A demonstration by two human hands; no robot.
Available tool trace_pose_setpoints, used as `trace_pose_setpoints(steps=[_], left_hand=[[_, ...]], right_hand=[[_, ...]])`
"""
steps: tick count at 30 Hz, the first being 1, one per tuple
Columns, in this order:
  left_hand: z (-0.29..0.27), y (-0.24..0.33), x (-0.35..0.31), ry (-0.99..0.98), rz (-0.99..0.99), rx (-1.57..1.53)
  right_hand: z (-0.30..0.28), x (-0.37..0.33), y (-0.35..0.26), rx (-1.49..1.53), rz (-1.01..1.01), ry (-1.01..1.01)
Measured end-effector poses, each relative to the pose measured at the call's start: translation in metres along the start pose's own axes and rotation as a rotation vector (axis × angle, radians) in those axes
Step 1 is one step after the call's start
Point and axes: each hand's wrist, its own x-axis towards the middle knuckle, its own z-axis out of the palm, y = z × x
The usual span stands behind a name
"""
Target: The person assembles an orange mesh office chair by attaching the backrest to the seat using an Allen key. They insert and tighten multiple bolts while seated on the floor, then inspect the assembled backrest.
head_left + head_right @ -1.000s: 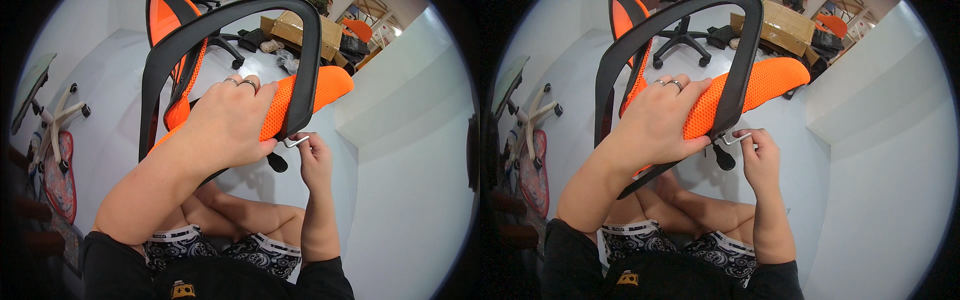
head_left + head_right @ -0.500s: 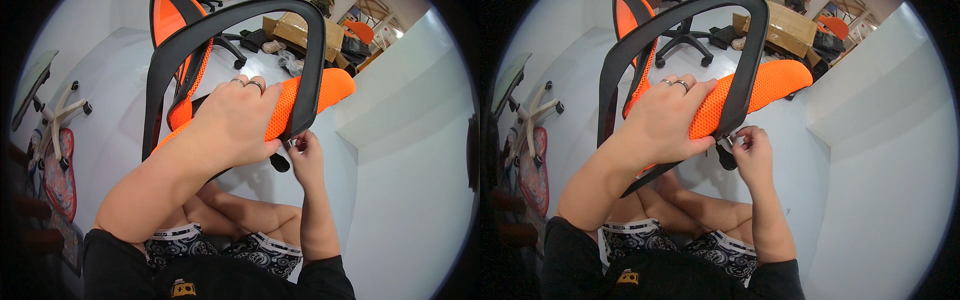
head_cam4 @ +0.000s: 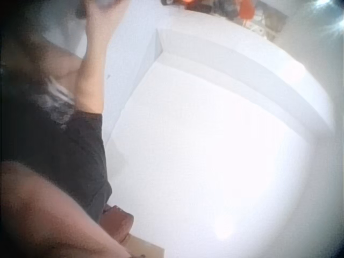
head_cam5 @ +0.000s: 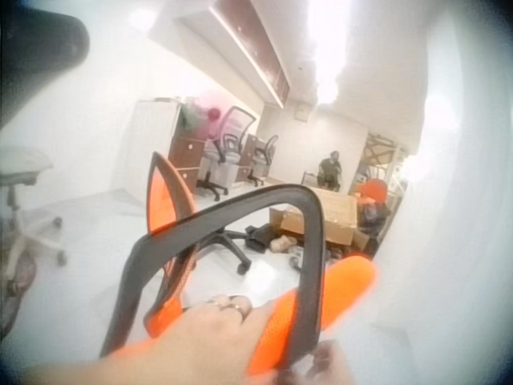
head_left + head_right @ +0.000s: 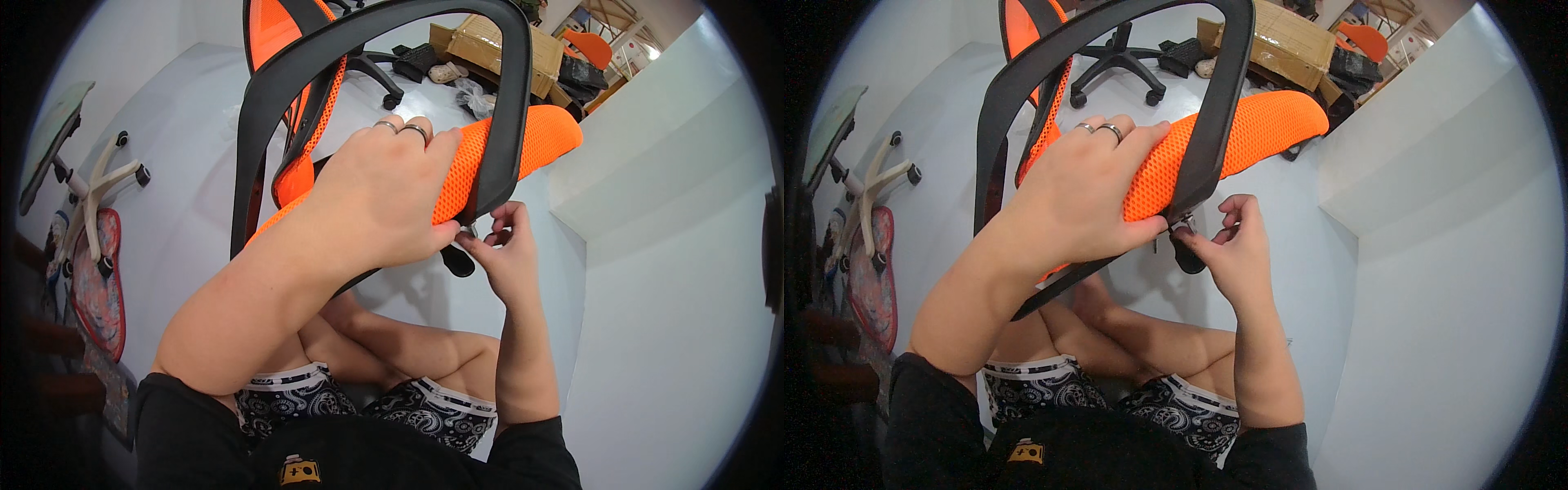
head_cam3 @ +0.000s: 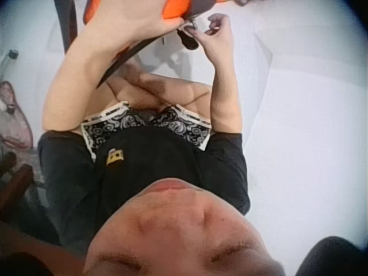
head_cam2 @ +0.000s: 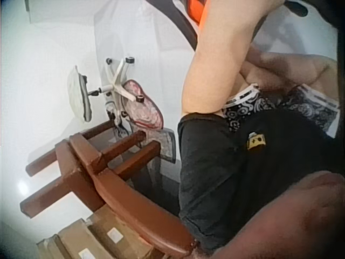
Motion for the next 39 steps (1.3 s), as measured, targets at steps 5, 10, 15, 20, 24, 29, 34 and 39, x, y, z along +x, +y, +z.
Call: trace_pose_setpoints(steps=[5, 10, 15, 20, 24, 29, 34, 39], left_hand=[[0.000, -0.001, 0.000, 0.032, 0.003, -0.010], [-0.002, -0.001, -0.002, 0.003, 0.001, -0.029], [0.000, 0.003, -0.002, -0.014, -0.002, -0.006], [0.000, 0.000, 0.000, 0.016, 0.011, -0.007], [-0.001, 0.001, -0.001, -0.002, 0.000, 0.011], [0.000, 0.003, -0.004, -0.010, 0.003, -0.002], [0.001, 0.006, -0.002, -0.008, 0.011, 0.014], [0.000, 0.007, -0.003, -0.036, 0.005, -0.004]], right_hand=[[-0.013, 0.010, 0.003, 0.146, -0.001, 0.128], [-0.011, -0.016, -0.023, 0.268, -0.045, -0.138], [0.004, -0.008, -0.003, 0.036, 0.058, -0.118], [-0.007, 0.004, 0.008, 0.130, 0.008, 0.054], [-0.012, 0.000, -0.006, 0.328, 0.115, -0.095], [0.000, -0.022, -0.018, 0.483, 0.097, -0.279], [0.005, -0.008, 0.005, 0.328, 0.191, -0.219], [-0.005, -0.006, 0.006, 0.662, 0.337, -0.242]])
